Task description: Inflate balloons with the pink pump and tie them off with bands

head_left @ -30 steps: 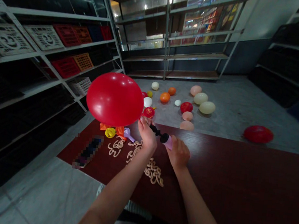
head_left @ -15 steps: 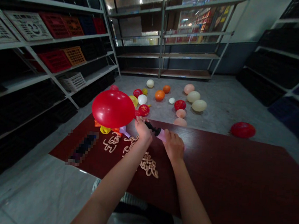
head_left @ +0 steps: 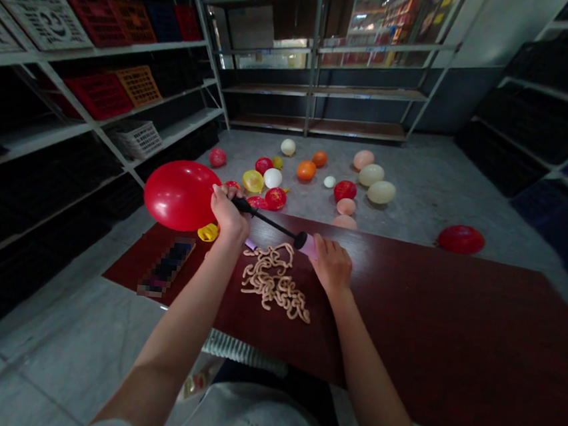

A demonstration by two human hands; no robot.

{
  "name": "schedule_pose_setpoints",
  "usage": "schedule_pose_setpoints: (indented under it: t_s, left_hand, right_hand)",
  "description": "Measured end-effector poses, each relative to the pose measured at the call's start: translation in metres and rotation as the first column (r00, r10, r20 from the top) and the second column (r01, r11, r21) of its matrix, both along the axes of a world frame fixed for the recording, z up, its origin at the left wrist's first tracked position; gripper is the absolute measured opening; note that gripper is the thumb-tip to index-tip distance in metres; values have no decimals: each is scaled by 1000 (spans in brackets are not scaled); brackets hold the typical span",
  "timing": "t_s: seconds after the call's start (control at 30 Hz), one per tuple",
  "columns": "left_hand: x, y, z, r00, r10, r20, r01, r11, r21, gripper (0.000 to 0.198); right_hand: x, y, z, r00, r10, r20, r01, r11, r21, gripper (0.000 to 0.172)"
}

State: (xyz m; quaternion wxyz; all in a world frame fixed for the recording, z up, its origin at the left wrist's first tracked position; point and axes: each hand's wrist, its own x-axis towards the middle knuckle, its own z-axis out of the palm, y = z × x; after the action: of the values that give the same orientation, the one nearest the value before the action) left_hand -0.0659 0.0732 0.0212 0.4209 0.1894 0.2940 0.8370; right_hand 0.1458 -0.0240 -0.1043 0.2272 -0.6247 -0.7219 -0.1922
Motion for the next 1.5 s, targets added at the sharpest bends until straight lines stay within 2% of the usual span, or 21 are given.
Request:
schedule_pose_setpoints:
  t_s: [0.1, 0.2, 0.37, 0.47, 0.57, 0.63, 0.87, 1.0, 1.1, 1.3, 1.5]
  left_hand:
    - [8, -7, 7, 995, 77, -61, -72, 994, 84, 36]
    - [28, -14, 3, 993, 95, -71, -87, 991, 107, 35]
    - [76, -27, -21, 997, -29, -78, 37, 995, 97, 35]
    - [106, -39, -36, 987, -109, -122, 112, 994, 19, 39]
    - [125, -49, -43, 978, -158, -139, 154, 987, -36, 39]
    - [129, -51, -45, 982, -158, -108, 155, 987, -33, 37]
    - [109, -40, -51, 980, -198, -3, 198, 980, -9, 36]
    - [87, -29, -57, 989, -141, 53, 145, 986, -82, 35]
    - [67, -20, -55, 993, -95, 71, 102, 991, -90, 35]
    - [22, -5, -38, 997, -37, 67, 43, 995, -87, 34]
    - [-11, 2, -9, 998, -49, 38, 52, 995, -89, 34]
  right_hand:
    - [-8, -1, -6, 997, -44, -63, 43, 999, -17, 35]
    - [-6, -6, -10, 993, -70, -96, 67, 997, -28, 36]
    - [-3, -13, -9, 985, -113, -131, 107, 993, -51, 39]
    - [-5, -15, -5, 975, -141, -171, 126, 988, -93, 41]
    - [-4, -17, 0, 969, -162, -189, 140, 982, -124, 42]
    - [0, -17, 2, 973, -156, -170, 139, 984, -108, 41]
    - [9, -8, 6, 996, -76, -48, 79, 994, 71, 32]
    - [7, -5, 5, 1000, -30, 1, 30, 998, 51, 33]
    - [7, -4, 3, 1000, -20, 25, 19, 999, 35, 35]
    - [10, -2, -2, 998, -26, 60, 21, 996, 83, 33]
    - [5, -3, -1, 1000, 13, 21, -15, 995, 103, 35]
